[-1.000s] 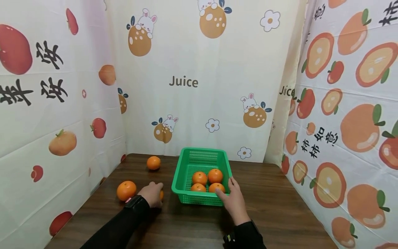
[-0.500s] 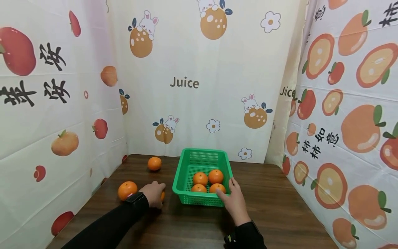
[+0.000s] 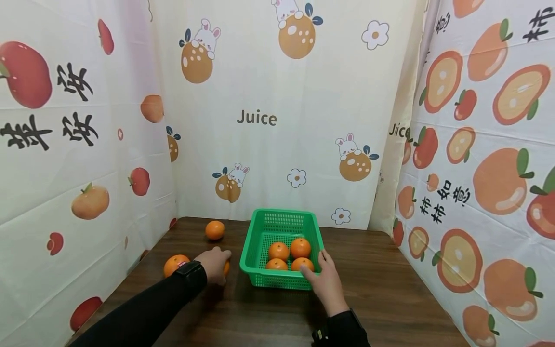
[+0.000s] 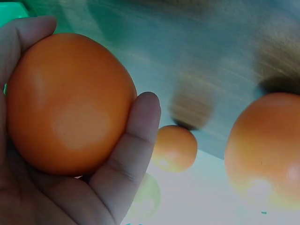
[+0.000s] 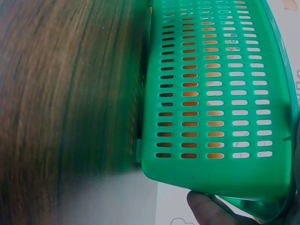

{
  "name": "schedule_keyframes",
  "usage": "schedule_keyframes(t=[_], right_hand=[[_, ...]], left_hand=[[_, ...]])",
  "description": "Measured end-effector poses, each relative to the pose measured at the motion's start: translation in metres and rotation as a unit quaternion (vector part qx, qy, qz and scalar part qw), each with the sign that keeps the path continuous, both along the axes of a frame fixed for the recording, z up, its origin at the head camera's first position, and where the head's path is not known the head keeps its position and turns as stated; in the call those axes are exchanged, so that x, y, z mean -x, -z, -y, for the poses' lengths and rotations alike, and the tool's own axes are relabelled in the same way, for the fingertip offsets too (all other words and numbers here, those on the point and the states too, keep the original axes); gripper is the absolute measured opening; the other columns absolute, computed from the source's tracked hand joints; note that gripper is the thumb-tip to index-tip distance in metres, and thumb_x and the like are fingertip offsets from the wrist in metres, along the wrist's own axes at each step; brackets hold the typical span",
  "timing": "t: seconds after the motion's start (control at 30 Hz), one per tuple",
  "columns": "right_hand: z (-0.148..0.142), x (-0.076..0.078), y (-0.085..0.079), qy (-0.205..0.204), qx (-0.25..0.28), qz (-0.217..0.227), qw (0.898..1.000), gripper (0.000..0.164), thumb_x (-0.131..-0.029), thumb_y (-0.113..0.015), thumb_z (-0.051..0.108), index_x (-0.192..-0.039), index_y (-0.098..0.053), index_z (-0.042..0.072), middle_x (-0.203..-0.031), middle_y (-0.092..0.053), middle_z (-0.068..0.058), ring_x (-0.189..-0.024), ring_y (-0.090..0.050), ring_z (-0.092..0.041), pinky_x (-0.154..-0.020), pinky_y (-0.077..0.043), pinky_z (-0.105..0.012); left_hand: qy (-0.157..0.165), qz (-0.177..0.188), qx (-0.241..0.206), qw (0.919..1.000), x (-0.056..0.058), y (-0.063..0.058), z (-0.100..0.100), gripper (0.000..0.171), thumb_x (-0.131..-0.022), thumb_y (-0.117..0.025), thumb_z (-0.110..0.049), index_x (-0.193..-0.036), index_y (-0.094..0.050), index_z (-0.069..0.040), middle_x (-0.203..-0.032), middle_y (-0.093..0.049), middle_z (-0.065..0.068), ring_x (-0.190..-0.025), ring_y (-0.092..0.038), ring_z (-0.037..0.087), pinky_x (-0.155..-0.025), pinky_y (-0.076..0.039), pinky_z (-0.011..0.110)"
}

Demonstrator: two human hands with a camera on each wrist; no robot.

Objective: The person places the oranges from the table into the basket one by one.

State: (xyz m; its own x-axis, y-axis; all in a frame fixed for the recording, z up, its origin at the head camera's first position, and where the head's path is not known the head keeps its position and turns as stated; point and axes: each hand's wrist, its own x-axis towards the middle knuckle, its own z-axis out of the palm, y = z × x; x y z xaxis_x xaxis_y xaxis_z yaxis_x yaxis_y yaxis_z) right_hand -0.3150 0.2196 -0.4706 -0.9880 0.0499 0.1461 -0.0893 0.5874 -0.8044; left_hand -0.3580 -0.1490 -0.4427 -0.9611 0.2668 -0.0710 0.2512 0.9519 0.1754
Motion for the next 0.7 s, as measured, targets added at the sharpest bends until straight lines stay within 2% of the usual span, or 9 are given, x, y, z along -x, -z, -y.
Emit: schedule_keyframes(t=[0.23, 0.47, 0.57, 0.7], right_hand=[[-0.0001, 0.0018, -0.0008, 0.003, -0.007, -0.004, 1.000, 0.089, -0.102, -0.071, 0.046, -0.165, -0.031, -0.003, -0.177, -0.020, -0.020, -0.159, -0.027, -0.049, -0.122, -0.034, -0.067], [-0.0012, 0.0048, 0.0024, 0.006, -0.004, 0.003, 1.000, 0.091, -0.101, -0.072, 0.048, -0.165, -0.030, -0.002, -0.178, -0.020, -0.017, -0.159, -0.028, -0.048, -0.123, -0.034, -0.067], [-0.0016, 0.0049, 0.0035, 0.006, -0.005, 0.003, 1.000, 0.091, -0.101, -0.072, 0.048, -0.165, -0.031, -0.003, -0.177, -0.020, -0.018, -0.158, -0.029, -0.048, -0.122, -0.035, -0.067], [-0.0021, 0.0056, 0.0033, 0.005, -0.003, 0.001, 1.000, 0.091, -0.101, -0.072, 0.047, -0.164, -0.031, -0.003, -0.177, -0.020, -0.017, -0.159, -0.029, -0.048, -0.122, -0.035, -0.067]], left_hand=[[0.000, -0.009, -0.006, 0.9999, 0.0038, 0.0009, 0.0012, 0.074, -0.071, -0.095, -0.020, -0.137, -0.063, -0.013, -0.114, -0.063, 0.014, -0.084, -0.059, 0.026, -0.076, -0.056, 0.048], [0.007, -0.016, -0.020, 0.9997, 0.0000, -0.0029, -0.0017, 0.071, -0.075, -0.092, -0.021, -0.139, -0.062, -0.015, -0.116, -0.061, 0.015, -0.085, -0.059, 0.025, -0.076, -0.056, 0.049], [0.011, -0.027, -0.022, 0.9993, 0.0003, -0.0042, -0.0031, 0.067, -0.079, -0.090, -0.023, -0.140, -0.061, -0.018, -0.118, -0.060, 0.014, -0.084, -0.059, 0.023, -0.075, -0.055, 0.045], [0.007, -0.051, -0.029, 0.9982, 0.0043, -0.0056, -0.0060, 0.067, -0.080, -0.090, -0.025, -0.140, -0.061, -0.018, -0.119, -0.061, 0.012, -0.081, -0.059, 0.021, -0.074, -0.055, 0.042]])
